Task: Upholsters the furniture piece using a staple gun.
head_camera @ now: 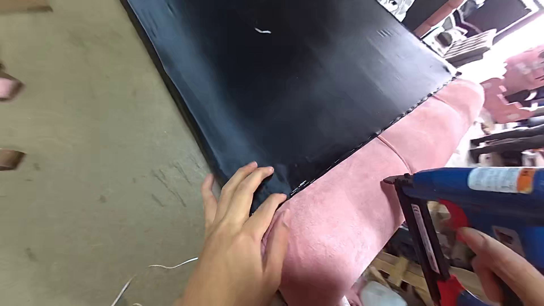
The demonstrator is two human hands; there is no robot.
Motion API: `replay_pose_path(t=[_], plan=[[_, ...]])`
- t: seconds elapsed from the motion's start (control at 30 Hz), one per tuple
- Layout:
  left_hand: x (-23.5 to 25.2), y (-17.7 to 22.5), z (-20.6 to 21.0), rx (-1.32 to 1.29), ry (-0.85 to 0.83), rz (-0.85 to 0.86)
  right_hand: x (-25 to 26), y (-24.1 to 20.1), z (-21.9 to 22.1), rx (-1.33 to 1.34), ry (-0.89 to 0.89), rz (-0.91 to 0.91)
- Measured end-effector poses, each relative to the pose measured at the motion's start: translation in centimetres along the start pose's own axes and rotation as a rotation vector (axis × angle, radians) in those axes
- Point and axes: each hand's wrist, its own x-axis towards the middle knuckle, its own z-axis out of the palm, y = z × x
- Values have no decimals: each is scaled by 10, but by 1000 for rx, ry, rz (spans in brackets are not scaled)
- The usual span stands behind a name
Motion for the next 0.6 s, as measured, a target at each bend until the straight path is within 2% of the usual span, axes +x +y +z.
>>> replay_pose_path(t=[0.1, 0.17, 0.23, 0.43, 0.5, 0.6], plan=[[6, 30, 7, 195, -11, -57, 0, 43, 24, -69, 152, -57], [10, 39, 11, 291, -19, -79, -1, 53, 34, -69, 235, -110], [14, 44, 11, 333, -42, -129, -3, 58, 36, -30, 245, -139], [40, 69, 12, 402, -138, -524, -2, 80, 32, 91, 207, -286], [41, 79, 14, 335, -67, -570, -2, 85, 29, 115, 184, -349], [22, 82, 11, 58, 210, -550, 1, 99, 26, 153, 144, -450]])
